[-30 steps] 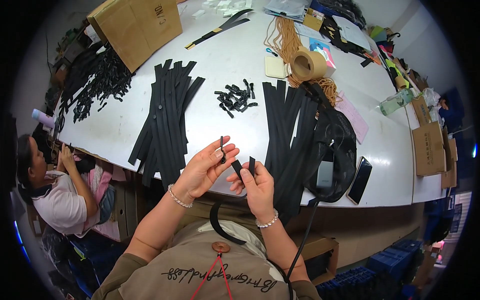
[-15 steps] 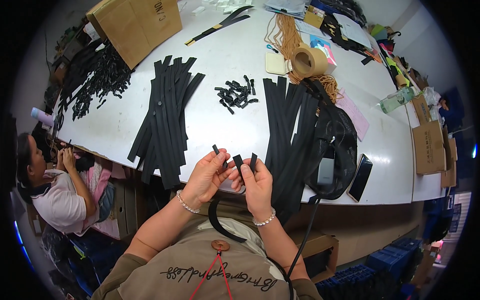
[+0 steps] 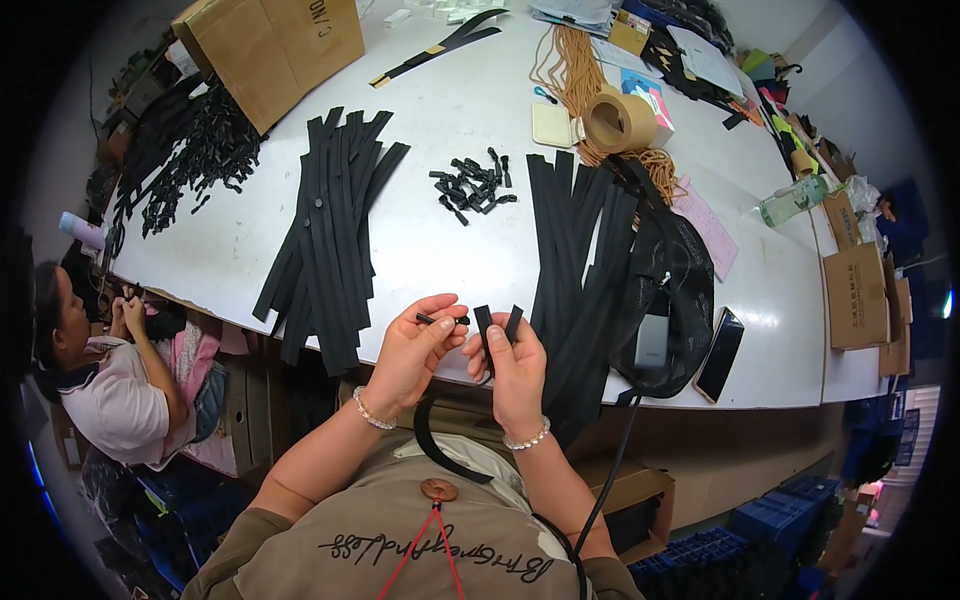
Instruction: Attaching plastic buckles or sliders to black elastic straps.
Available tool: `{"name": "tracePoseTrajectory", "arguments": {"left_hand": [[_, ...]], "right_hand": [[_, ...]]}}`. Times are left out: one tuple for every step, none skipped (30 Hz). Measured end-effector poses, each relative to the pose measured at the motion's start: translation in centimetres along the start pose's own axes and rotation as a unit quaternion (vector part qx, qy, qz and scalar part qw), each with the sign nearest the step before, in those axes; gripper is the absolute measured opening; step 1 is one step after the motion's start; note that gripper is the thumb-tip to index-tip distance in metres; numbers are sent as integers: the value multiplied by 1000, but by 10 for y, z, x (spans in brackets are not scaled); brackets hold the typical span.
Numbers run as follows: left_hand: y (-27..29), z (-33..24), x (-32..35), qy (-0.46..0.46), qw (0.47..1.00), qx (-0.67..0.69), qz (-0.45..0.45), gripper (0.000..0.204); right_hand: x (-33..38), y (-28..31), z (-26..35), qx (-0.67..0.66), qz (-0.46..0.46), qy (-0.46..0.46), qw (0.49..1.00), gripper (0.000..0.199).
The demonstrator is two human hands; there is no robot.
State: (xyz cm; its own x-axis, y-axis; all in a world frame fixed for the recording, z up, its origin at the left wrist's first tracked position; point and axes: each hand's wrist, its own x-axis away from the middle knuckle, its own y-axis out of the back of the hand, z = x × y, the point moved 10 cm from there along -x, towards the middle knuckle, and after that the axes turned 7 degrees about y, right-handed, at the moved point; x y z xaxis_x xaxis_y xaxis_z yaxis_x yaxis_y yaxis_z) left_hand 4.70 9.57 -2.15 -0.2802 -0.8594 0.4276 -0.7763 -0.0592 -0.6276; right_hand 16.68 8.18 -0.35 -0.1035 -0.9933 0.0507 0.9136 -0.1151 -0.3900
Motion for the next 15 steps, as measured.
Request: {"name": "tracePoseTrajectory", "arguments": {"left_hand": [[1,1,0,1,1000,0,0,29],[1,0,0,-11,1000,-15,13,29],[0,0,0,-22,999,-30,25,29],[1,2,-1,-22,999,-30,25,29],[1,0,-2,-40,998,-46,33,30],[-1,-2,-1,-58,996,-62,42,31],[-2,-2,-1,-57,996,-62,42,31],[-3,-6,0,-73,994,-70,36,33],[-3,-10,1,-89,992,-78,31,34],[-3,-10,1,-89,993,-78,30,34],[-4,-11,2,-90,991,-91,28,34],[-3,-11,2,-91,990,-105,25,34],[-2,-11,1,-90,990,-105,25,34],[-1,-9,-1,-81,991,-97,31,33],[0,-7,-2,-71,993,-90,36,32]], "right_hand": [[-1,3,0,0,-19,-2,1000,19],[-1,3,0,0,-20,-2,1000,19],[-2,4,-1,1,-18,-6,1000,19],[-2,4,-2,2,-15,-10,1000,20],[-2,3,-2,2,-15,-11,1000,20],[-1,0,-2,-3,-13,-19,1000,20],[-1,-1,-4,-7,-11,-28,1000,20],[-1,-1,-5,-7,-11,-28,1000,20],[-1,0,-5,-6,-16,-29,999,21],[-1,1,-6,-4,-21,-29,999,21],[-2,2,-7,-4,-21,-30,999,21],[-2,2,-10,-3,-17,-42,999,21],[-1,2,-12,-1,-14,-55,998,22],[-1,3,-12,-1,-14,-55,998,22],[-1,2,-12,5,-2,-60,998,22]]}}
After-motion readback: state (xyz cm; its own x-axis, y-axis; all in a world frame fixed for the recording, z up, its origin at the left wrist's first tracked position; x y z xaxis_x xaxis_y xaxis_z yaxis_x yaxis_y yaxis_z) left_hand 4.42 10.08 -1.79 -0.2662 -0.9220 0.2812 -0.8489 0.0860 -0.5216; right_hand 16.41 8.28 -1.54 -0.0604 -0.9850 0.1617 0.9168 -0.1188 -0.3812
